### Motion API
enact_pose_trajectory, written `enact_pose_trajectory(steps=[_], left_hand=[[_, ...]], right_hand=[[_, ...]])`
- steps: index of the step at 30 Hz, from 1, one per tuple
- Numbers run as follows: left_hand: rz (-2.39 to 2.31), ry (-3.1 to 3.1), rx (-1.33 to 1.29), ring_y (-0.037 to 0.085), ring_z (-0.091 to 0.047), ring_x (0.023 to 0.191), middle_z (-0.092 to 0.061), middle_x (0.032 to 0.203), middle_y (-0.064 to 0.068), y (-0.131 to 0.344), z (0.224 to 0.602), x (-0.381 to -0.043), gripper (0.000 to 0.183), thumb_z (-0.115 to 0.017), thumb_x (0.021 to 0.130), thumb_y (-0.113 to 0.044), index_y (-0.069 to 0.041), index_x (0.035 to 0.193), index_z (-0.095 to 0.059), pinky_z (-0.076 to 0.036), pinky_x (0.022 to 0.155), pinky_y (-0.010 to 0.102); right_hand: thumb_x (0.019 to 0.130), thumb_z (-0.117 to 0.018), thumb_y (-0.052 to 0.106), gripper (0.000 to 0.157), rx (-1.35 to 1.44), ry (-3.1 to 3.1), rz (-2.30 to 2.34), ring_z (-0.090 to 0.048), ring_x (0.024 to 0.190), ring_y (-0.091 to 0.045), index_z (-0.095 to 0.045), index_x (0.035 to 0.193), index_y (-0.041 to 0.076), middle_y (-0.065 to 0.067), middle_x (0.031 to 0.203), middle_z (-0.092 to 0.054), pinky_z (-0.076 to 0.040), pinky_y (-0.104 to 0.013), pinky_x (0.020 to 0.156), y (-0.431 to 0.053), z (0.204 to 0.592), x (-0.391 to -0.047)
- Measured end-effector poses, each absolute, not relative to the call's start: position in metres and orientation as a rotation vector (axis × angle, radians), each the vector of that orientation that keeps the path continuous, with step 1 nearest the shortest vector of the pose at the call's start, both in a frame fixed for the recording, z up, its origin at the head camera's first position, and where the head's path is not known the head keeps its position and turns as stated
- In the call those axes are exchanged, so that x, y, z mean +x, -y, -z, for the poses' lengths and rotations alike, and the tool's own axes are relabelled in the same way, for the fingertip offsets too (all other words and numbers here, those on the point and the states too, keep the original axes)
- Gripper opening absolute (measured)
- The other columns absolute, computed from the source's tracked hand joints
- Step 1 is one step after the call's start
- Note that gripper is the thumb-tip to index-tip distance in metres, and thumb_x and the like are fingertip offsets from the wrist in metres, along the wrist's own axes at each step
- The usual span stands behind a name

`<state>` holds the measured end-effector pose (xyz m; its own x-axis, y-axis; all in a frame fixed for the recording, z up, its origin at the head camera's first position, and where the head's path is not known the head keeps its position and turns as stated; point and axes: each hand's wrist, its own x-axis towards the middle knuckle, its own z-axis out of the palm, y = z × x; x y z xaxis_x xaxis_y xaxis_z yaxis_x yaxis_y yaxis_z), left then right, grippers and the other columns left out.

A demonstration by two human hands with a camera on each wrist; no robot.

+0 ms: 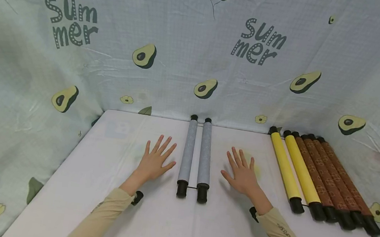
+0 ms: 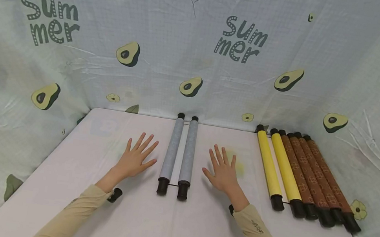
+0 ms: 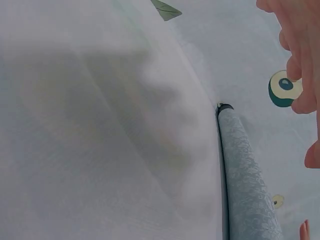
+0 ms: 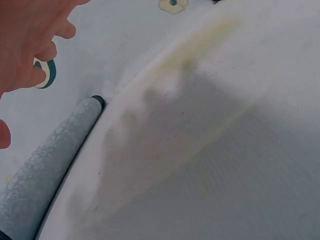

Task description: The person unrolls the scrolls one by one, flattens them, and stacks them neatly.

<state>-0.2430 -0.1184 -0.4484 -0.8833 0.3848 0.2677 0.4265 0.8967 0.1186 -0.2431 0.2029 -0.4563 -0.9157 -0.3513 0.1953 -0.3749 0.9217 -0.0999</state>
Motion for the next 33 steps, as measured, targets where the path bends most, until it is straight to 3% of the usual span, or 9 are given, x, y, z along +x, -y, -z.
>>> enact_pose_trajectory(steps=[13, 19, 26, 33], left_hand=[[0.221, 2.801, -0.706, 0.025, -0.008, 0.139, -0.018, 0.15, 0.002, 0.115, 0.441, -0.246, 0.061, -0.044, 0.089, -0.047, -0.02, 0.141, -0.028, -0.009, 0.105, 0.06], [0.157, 2.813, -0.751, 0.024, -0.007, 0.139, -0.016, 0.15, 0.001, 0.112, 0.44, -0.248, 0.06, -0.041, 0.09, -0.048, -0.021, 0.141, -0.026, -0.009, 0.106, 0.059], [0.181, 2.823, -0.819, 0.024, -0.008, 0.139, -0.018, 0.15, 0.002, 0.109, 0.441, -0.248, 0.059, -0.043, 0.09, -0.046, -0.019, 0.141, -0.028, -0.009, 0.106, 0.058], [0.151, 2.843, -0.909, 0.024, -0.009, 0.139, -0.02, 0.149, 0.003, 0.105, 0.443, -0.247, 0.058, -0.041, 0.091, -0.045, -0.017, 0.14, -0.029, -0.012, 0.107, 0.056]], right_hand=[[0.087, -0.047, 0.047, 0.068, 0.65, 2.816, -0.192, -0.014, 0.137, -0.031, -0.027, 0.141, 0.01, -0.008, 0.149, -0.018, -0.009, -0.064, 0.102, -0.197, 0.451, -0.243], [0.09, -0.032, 0.056, 0.068, 0.707, 2.733, -0.201, -0.013, 0.138, -0.028, -0.024, 0.142, 0.013, -0.004, 0.15, -0.016, -0.008, -0.064, 0.102, -0.196, 0.455, -0.244], [0.088, -0.046, 0.047, 0.066, 0.764, 2.792, -0.141, -0.017, 0.136, -0.031, -0.028, 0.14, 0.011, -0.007, 0.149, -0.02, -0.011, -0.063, 0.102, -0.191, 0.454, -0.246], [0.089, -0.047, 0.044, 0.062, 0.841, 2.801, -0.148, -0.016, 0.137, -0.027, -0.031, 0.139, 0.01, -0.005, 0.149, -0.021, -0.012, -0.062, 0.103, -0.183, 0.453, -0.245]])
